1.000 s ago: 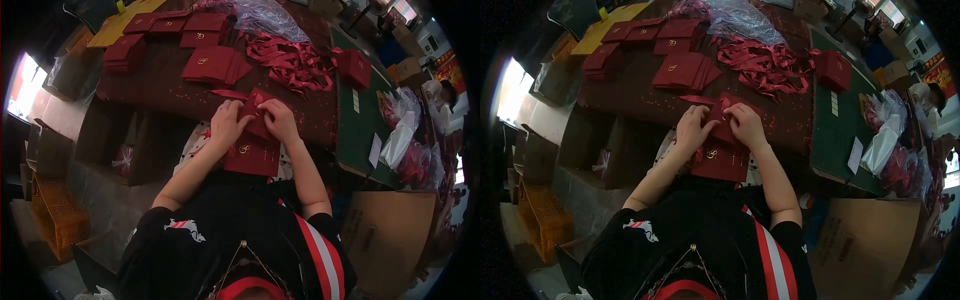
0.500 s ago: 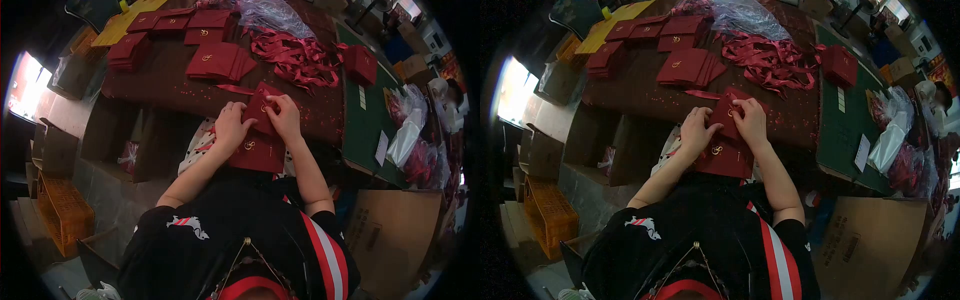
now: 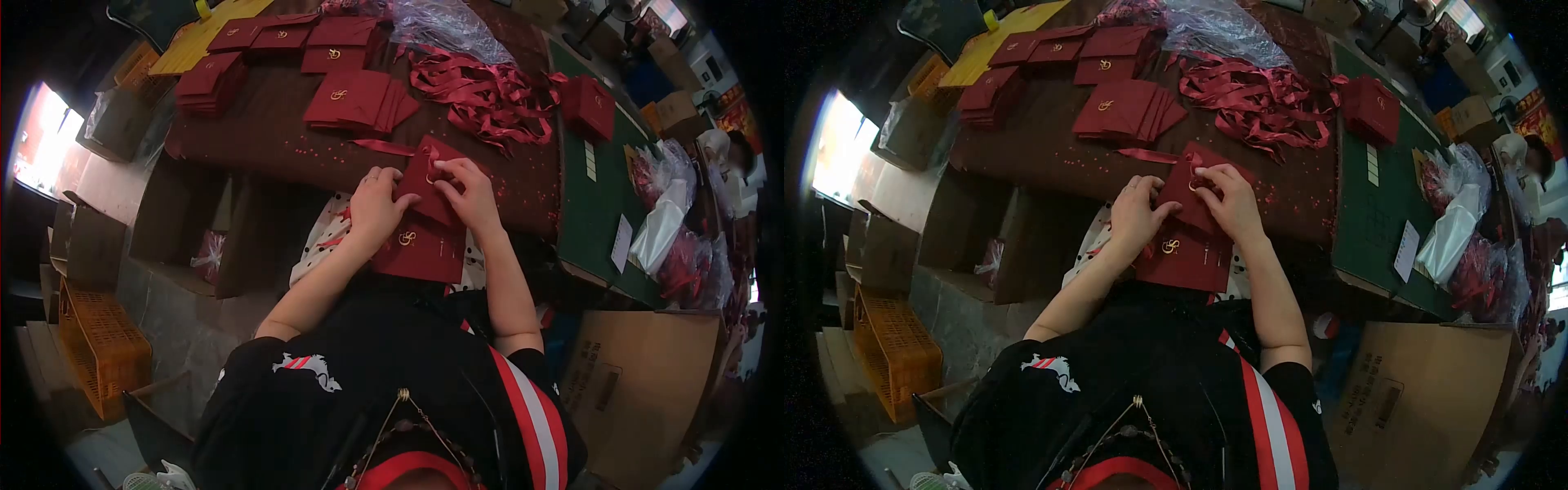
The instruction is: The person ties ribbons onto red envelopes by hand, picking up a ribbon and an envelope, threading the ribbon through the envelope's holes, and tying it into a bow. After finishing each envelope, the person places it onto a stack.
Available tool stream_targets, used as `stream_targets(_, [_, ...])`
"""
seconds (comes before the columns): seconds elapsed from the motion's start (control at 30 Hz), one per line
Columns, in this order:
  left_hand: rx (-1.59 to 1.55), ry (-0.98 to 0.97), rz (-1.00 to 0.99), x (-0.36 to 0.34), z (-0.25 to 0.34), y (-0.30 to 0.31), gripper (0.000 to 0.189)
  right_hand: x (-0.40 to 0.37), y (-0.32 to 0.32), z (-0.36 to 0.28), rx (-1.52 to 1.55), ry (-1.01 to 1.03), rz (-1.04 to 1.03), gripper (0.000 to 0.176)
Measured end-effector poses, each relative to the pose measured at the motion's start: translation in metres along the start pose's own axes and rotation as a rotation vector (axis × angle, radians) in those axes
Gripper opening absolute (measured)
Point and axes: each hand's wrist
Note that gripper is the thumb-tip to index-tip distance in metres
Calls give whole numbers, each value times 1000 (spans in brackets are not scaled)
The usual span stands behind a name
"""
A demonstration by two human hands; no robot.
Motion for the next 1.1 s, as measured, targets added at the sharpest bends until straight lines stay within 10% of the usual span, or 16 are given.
stream_targets(0.2, [-25, 31, 8, 0, 4, 1, 46, 1, -2, -14, 24, 43, 219, 23])
stream_targets(0.3, [-71, 79, -22, 0, 6, 2, 44, 3, 1, -23, -294, 423, 515, 18])
stream_targets(0.5, [-50, 39, 14, 1, 0, -3, 41, -8, -28, -19, -345, 303, 167, 13])
stream_targets(1.1, [-306, 107, -51, -2, 1, 0, 33, -5, -44, -5, -397, 311, 109, 13])
Point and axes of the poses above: each hand's wrist, its own x-axis towards the middle knuckle, its own y-axis out of the back of the hand, z = x × y, and after that the axes turned 5 degrees about -z, right-handed
